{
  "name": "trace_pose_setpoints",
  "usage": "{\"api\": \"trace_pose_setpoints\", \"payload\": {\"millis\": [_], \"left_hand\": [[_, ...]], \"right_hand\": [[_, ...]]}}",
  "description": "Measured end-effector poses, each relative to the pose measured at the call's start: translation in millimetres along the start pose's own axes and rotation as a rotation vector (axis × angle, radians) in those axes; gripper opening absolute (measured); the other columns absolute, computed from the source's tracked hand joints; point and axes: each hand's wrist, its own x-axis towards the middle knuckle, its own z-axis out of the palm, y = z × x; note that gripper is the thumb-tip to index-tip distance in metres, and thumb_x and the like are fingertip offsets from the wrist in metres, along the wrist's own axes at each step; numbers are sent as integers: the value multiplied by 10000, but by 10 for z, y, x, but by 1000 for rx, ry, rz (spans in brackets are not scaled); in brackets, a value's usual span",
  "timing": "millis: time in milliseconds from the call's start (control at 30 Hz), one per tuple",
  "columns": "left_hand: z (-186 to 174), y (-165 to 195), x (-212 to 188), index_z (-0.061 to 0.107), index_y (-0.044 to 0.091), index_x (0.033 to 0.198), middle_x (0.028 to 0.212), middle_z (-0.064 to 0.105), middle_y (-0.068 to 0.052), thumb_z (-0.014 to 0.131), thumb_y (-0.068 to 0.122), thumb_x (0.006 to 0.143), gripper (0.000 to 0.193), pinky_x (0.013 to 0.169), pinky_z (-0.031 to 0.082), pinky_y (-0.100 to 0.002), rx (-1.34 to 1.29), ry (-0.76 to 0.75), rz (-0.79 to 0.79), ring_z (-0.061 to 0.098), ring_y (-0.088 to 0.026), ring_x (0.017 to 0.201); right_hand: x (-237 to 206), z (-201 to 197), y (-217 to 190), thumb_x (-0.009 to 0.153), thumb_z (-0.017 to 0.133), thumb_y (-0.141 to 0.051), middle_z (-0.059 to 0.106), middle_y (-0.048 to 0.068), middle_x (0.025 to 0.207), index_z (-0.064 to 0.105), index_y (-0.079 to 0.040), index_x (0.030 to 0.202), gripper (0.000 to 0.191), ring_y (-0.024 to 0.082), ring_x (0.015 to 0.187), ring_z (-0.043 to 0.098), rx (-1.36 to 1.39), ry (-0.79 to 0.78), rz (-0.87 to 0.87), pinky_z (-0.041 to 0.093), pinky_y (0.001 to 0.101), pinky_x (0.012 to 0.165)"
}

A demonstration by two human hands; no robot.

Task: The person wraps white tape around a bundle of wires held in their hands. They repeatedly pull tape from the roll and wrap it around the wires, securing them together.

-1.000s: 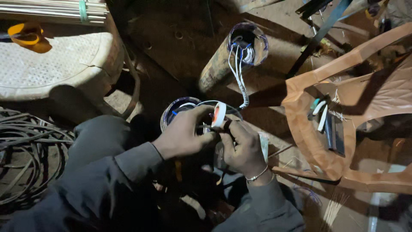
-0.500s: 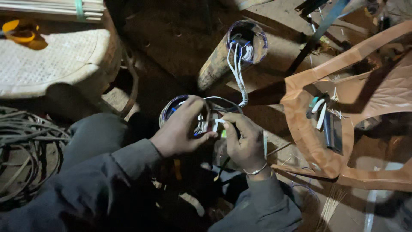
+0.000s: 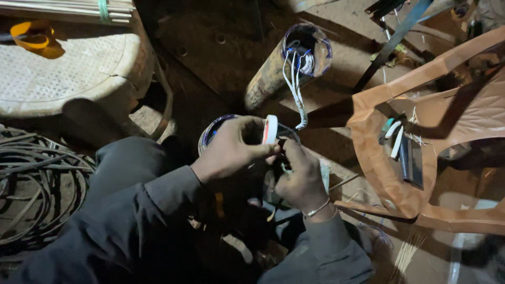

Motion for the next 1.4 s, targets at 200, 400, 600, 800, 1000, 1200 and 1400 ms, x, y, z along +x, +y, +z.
{"api": "trace_pose_setpoints", "payload": {"millis": [200,400,600,800,1000,1200,1400], "left_hand": [[-147,-2,-158,534,-39,1277,1179,608,-193,844,185,742,657,954,511,-368,381,-75,630,615,-279,1108],[-195,-100,-91,552,44,1251,1219,589,-170,828,123,800,535,1001,522,-415,534,-83,695,604,-367,1174],[-39,-326,-108,441,73,1523,1286,601,-250,645,-50,807,755,894,520,-469,734,133,493,617,-428,1115],[-125,-336,27,397,116,1479,1155,690,-191,775,141,803,775,897,533,-433,566,-31,393,671,-361,1063],[-294,-204,52,371,86,1519,1227,679,-209,776,61,793,832,939,552,-425,392,-78,558,691,-369,1121],[-146,-110,-138,222,73,1611,1043,732,-174,765,45,778,994,831,545,-399,446,140,386,711,-360,970],[-64,16,-88,298,22,1588,1068,735,-172,709,15,742,940,888,567,-344,276,146,470,742,-262,1007]], "right_hand": [[87,30,34,956,611,-10,724,155,956,649,-24,1070,121,307,878,754,151,63,64,577,363,759],[48,-8,40,962,645,-59,744,135,930,672,-29,1041,89,264,840,763,189,30,98,578,341,732],[-12,3,10,942,670,-64,737,174,1054,661,-36,1070,131,333,948,733,124,13,-17,580,381,816],[31,16,-11,930,590,-67,703,234,1106,618,-37,1153,227,438,1051,669,74,-40,-6,544,453,856],[164,59,6,918,614,-94,734,182,1006,631,-57,1049,137,367,937,729,184,-90,18,568,405,772],[190,94,50,905,702,-127,667,169,796,636,-34,868,119,335,755,688,103,-88,160,542,382,696],[165,36,144,776,706,-56,708,133,849,700,-31,943,168,272,800,724,197,20,-15,566,330,731]]}}
